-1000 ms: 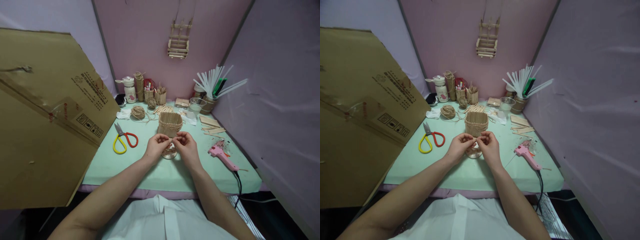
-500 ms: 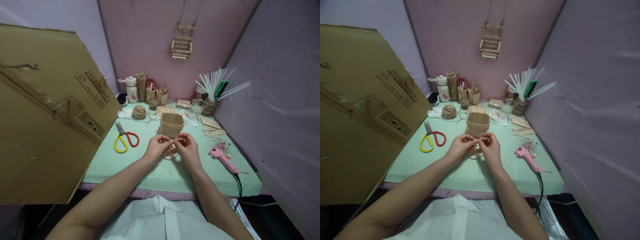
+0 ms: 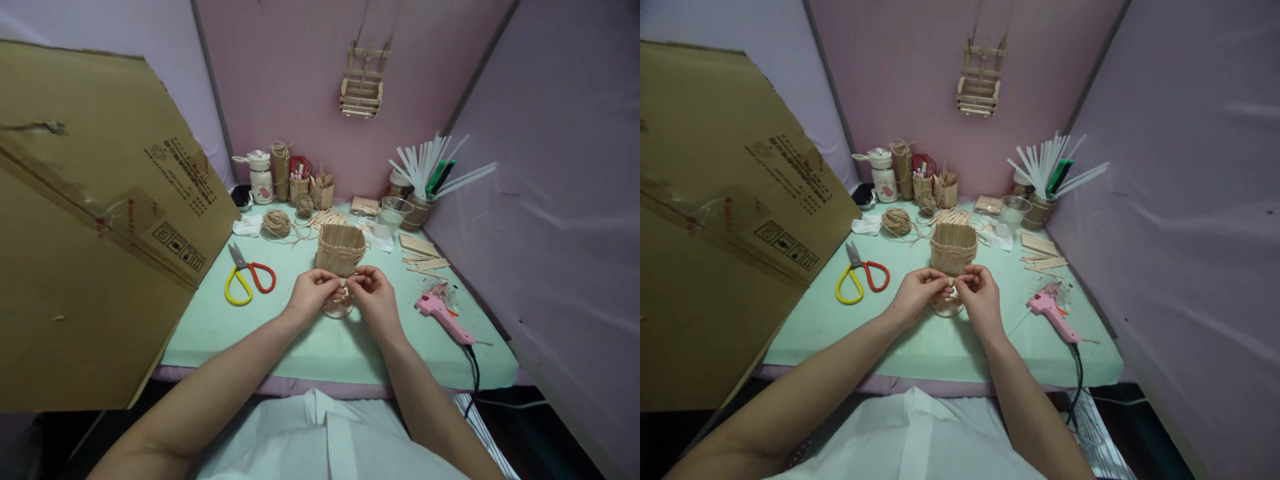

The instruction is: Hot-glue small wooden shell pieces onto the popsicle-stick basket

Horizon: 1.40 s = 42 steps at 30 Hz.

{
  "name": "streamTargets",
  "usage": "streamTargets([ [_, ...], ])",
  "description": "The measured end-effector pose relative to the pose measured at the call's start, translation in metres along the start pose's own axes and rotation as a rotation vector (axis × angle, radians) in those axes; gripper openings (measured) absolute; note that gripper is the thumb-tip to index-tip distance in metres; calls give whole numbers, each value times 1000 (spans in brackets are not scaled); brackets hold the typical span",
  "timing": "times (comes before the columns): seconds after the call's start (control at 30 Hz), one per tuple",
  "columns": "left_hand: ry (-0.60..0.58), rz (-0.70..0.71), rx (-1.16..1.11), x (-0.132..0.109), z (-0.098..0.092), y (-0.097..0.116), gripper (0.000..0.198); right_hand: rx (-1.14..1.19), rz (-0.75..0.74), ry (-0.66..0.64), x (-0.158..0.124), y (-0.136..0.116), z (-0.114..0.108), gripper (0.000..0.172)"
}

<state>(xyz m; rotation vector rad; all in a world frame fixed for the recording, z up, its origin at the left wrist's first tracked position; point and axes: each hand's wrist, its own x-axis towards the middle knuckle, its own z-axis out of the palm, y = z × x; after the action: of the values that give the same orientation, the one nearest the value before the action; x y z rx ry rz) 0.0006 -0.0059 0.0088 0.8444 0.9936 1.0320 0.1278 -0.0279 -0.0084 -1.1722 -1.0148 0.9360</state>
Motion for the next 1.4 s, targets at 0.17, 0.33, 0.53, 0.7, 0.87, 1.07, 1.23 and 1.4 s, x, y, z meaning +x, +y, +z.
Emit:
streamTargets([
  [0.17, 0, -6, -1, 0, 0, 0, 17, -8, 7, -5, 0, 0, -1, 30],
  [0.33, -25, -15, 6, -2, 0, 2, 16, 14, 20, -11, -1, 0, -1, 30],
  [0.53, -82, 19, 40, -2, -2, 0, 22, -11, 22, -24, -5, -10, -4, 31],
  [0.7, -108, 104, 110, 0, -7, 0, 26, -254, -2, -116, -15, -18, -35, 27],
  [0.87, -111, 89, 125, 3, -10, -1, 29, -633, -37, -281, -33, -8, -59, 13],
  [1.07, -123, 95, 142, 6, -13, -4, 28, -773, -141, -187, -38, -15, -62, 9],
  [1.23, -147, 78, 134, 5, -14, -2, 27, -1045, -201, 97, -23, -29, -118, 21],
  [1.4, -163, 39, 107, 4, -13, 1, 28, -1423, -104, 98, -11, -13, -178, 35],
])
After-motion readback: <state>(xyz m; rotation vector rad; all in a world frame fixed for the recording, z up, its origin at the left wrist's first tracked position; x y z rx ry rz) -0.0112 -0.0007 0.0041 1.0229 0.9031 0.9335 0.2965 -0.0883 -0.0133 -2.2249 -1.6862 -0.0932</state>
